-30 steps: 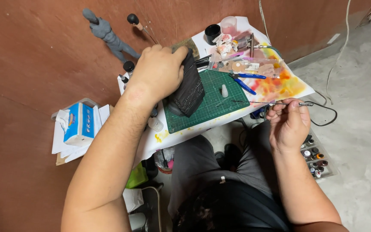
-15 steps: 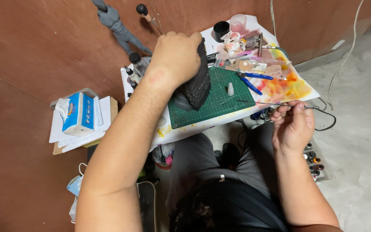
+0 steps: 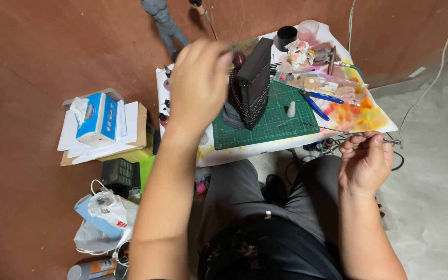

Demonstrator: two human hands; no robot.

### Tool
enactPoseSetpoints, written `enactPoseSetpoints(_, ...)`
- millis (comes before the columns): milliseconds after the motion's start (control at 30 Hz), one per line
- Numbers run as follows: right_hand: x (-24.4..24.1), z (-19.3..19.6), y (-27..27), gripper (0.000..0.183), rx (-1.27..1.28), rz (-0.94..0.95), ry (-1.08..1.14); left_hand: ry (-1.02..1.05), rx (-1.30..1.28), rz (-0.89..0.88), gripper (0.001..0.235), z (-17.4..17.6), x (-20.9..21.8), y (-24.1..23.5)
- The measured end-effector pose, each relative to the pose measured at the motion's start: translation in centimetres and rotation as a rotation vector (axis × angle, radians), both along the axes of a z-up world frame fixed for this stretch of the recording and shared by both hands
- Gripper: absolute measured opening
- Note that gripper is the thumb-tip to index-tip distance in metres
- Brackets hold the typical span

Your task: Painting a small figurine component using an airbrush tool at a workstation.

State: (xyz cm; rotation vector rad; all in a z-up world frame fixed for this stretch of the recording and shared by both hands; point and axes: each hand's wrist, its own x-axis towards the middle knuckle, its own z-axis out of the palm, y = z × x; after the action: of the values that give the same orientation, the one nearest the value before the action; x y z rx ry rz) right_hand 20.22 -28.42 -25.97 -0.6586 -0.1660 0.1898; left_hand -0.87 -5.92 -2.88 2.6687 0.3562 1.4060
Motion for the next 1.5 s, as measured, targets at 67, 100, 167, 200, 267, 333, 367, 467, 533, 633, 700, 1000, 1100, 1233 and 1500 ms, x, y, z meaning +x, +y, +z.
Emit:
enactPoseSetpoints(67, -0.1, 0.2, 0.2, 0.019, -0.014, 0.004, 0.002, -0.172, -0.052, 0.059, 0.02, -4.6, -2.8, 0.1)
enactPoseSetpoints(100, -0.2, 0.4, 0.3, 0.019, -0.028, 0.009, 0.006, -0.343, -0.105, 0.118, 0.019, -7.0, -4.2, 0.2)
enactPoseSetpoints(167, -0.5, 0.5, 0.7, 0.018, -0.026, 0.025, 0.001, -0.371, -0.209, 0.205, 0.02, -12.9, -5.6, 0.9)
enactPoseSetpoints(200, -0.5, 0.7, 0.9, 0.018, -0.021, 0.038, -0.002, -0.397, -0.311, 0.289, 0.027, -15.8, -6.3, 1.3)
enactPoseSetpoints(267, -1.2, 1.4, 1.5, 0.019, -0.039, 0.062, -0.032, -0.352, -0.406, 0.34, 0.038, -19.4, -6.5, 1.7)
enactPoseSetpoints(333, -1.9, 1.9, 2.0, 0.021, -0.057, 0.084, -0.063, -0.307, -0.503, 0.387, 0.052, -21.8, -6.6, 1.7)
enactPoseSetpoints(367, -2.2, 2.2, 2.2, 0.021, -0.062, 0.093, -0.074, -0.285, -0.552, 0.413, 0.059, -22.2, -6.6, 1.5)
enactPoseSetpoints(467, -2.1, 1.2, 3.0, 0.022, -0.057, 0.088, -0.12, -0.275, -0.468, 0.421, 0.07, -24.2, -6.3, 2.4)
enactPoseSetpoints(533, -2.0, 0.8, 3.2, 0.023, -0.05, 0.079, -0.155, -0.287, -0.34, 0.408, 0.074, -25.1, -6.1, 2.9)
enactPoseSetpoints(633, -2.4, 1.1, 3.0, 0.022, -0.058, 0.089, -0.163, -0.303, -0.321, 0.401, 0.073, -24.9, -6.0, 2.6)
enactPoseSetpoints(700, -2.5, 1.2, 3.1, 0.022, -0.058, 0.098, -0.16, -0.266, -0.322, 0.432, 0.066, -24.3, -5.8, 2.5)
enactPoseSetpoints(1000, -4.4, 0.5, 5.2, 0.023, -0.058, 0.144, -0.244, -0.098, -0.228, 0.363, 0.033, -22.7, -5.0, 1.5)
enactPoseSetpoints(1100, -6.1, 1.9, 5.6, 0.021, -0.041, 0.155, -0.4, -0.052, -0.21, 0.225, 0.03, -21.5, -4.5, -0.7)
enactPoseSetpoints(1233, -6.4, 2.6, 5.4, 0.021, -0.078, 0.124, -0.573, 0.0, -0.161, 0.196, 0.032, -20.6, -4.2, -2.6)
enactPoseSetpoints(1500, -6.8, 3.3, 4.8, 0.019, -0.15, 0.104, -0.811, -0.041, -0.105, 0.158, 0.033, -21.5, -3.6, -3.3)
